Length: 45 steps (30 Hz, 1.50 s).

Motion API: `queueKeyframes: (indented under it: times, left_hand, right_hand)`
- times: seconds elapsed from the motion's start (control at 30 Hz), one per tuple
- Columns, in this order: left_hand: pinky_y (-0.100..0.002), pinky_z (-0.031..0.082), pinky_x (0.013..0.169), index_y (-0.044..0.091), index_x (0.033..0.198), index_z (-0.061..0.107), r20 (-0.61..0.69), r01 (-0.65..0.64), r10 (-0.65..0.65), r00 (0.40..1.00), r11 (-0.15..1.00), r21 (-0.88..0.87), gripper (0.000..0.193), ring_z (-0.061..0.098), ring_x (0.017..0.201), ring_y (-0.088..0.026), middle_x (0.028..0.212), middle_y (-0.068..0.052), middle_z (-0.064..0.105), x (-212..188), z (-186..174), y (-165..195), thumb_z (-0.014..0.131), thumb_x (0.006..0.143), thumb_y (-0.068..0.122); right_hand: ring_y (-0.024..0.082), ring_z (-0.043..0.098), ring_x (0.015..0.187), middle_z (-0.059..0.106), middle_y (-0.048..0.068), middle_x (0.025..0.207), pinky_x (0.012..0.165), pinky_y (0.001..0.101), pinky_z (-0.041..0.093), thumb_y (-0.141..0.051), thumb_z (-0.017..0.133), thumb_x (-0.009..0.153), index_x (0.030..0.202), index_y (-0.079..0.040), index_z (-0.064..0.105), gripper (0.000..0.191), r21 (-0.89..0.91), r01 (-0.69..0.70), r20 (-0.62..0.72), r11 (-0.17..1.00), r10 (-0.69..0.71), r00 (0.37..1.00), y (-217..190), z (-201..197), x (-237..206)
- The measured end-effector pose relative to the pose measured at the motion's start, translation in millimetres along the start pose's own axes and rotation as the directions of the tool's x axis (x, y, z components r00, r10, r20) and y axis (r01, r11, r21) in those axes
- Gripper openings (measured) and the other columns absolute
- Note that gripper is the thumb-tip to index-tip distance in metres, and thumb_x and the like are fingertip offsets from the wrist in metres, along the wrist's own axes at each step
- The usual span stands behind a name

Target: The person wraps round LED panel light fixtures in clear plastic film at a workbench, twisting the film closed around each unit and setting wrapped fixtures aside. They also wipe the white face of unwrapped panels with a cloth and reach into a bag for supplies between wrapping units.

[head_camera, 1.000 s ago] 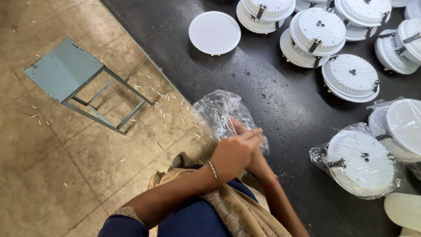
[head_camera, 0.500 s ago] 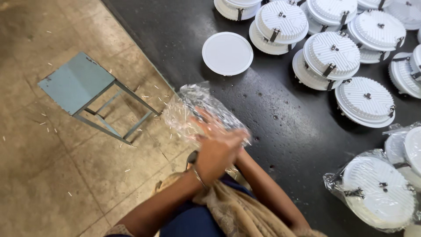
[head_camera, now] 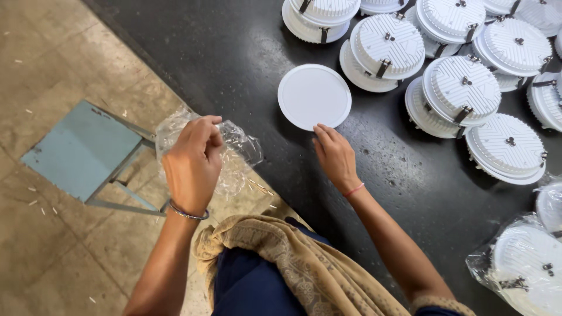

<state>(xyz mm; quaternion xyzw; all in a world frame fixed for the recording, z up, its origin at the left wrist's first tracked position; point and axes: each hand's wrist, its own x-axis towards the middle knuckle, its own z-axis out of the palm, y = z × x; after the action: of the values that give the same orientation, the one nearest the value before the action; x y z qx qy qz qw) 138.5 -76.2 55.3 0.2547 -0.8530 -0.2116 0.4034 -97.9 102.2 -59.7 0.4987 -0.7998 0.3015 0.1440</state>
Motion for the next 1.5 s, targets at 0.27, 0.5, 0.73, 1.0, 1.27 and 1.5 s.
queueKeyframes:
  times: [0.27,0.5,0.73,1.0,1.27,1.5]
  left_hand:
    - [-0.032,0.055,0.067,0.011,0.102,0.074,0.052,-0.252,0.247,0.968,0.943,0.218,0.03,0.074,0.093,-0.022,0.129,-0.003,0.072,82,-15,-41,0.062,0.092,-0.014]
    - [-0.034,0.06,0.081,0.004,0.137,0.067,-0.006,-0.323,0.336,0.942,0.91,0.262,0.045,0.074,0.103,-0.026,0.144,-0.005,0.062,132,5,-48,0.057,0.096,-0.012]
    - [-0.039,0.055,0.055,0.009,0.154,0.052,0.306,-0.271,0.217,0.927,0.952,0.144,0.074,0.069,0.063,-0.029,0.16,-0.003,0.049,146,65,-26,0.05,0.083,-0.012]
    - [-0.045,0.06,0.066,0.009,0.147,0.05,0.566,-0.436,0.398,0.722,0.897,-0.075,0.069,0.072,0.072,-0.038,0.159,-0.006,0.045,99,158,23,0.054,0.08,-0.007]
    - [-0.05,0.059,0.079,0.003,0.141,0.051,0.669,-0.5,0.549,0.501,0.815,-0.293,0.054,0.072,0.09,-0.041,0.152,-0.014,0.051,18,214,115,0.054,0.088,0.002]
    - [-0.042,0.061,0.062,-0.009,0.143,0.041,0.781,-0.508,0.502,0.371,0.814,-0.282,0.062,0.075,0.071,-0.033,0.155,-0.032,0.037,-54,200,195,0.057,0.085,0.005]
  right_hand:
    - [0.028,0.067,0.119,0.07,0.009,0.128,0.102,0.04,0.053,-0.014,0.072,0.092,0.124,-0.005,0.069,0.033,-0.286,0.207,0.034,0.936,-0.206,0.978,32,39,23]
    - [0.024,0.074,0.108,0.075,0.009,0.118,0.084,0.0349,0.06,-0.012,0.071,0.094,0.121,-0.005,0.069,0.028,-0.302,0.268,0.026,0.915,-0.273,0.962,16,7,38]
    - [0.015,0.063,0.072,0.076,0.007,0.095,0.061,0.029,0.051,-0.016,0.065,0.107,0.118,-0.006,0.076,0.019,0.339,-0.557,-0.115,0.758,0.621,0.775,46,-73,1]
    - [0.001,0.061,0.074,0.072,0.0,0.094,0.062,0.013,0.048,-0.01,0.054,0.106,0.117,0.003,0.069,0.023,0.943,-0.307,0.241,-0.13,0.902,0.359,69,-139,-151]
    - [0.005,0.063,0.073,0.07,0.0,0.091,0.06,0.0185,0.05,-0.016,0.056,0.107,0.115,-0.001,0.069,0.021,0.962,-0.262,0.168,-0.072,0.916,0.365,17,-151,-218]
    - [0.009,0.067,0.078,0.072,0.001,0.094,0.069,0.0269,0.056,-0.019,0.056,0.105,0.117,-0.001,0.068,0.024,0.95,-0.311,0.059,0.04,0.952,0.301,-13,-163,-225]
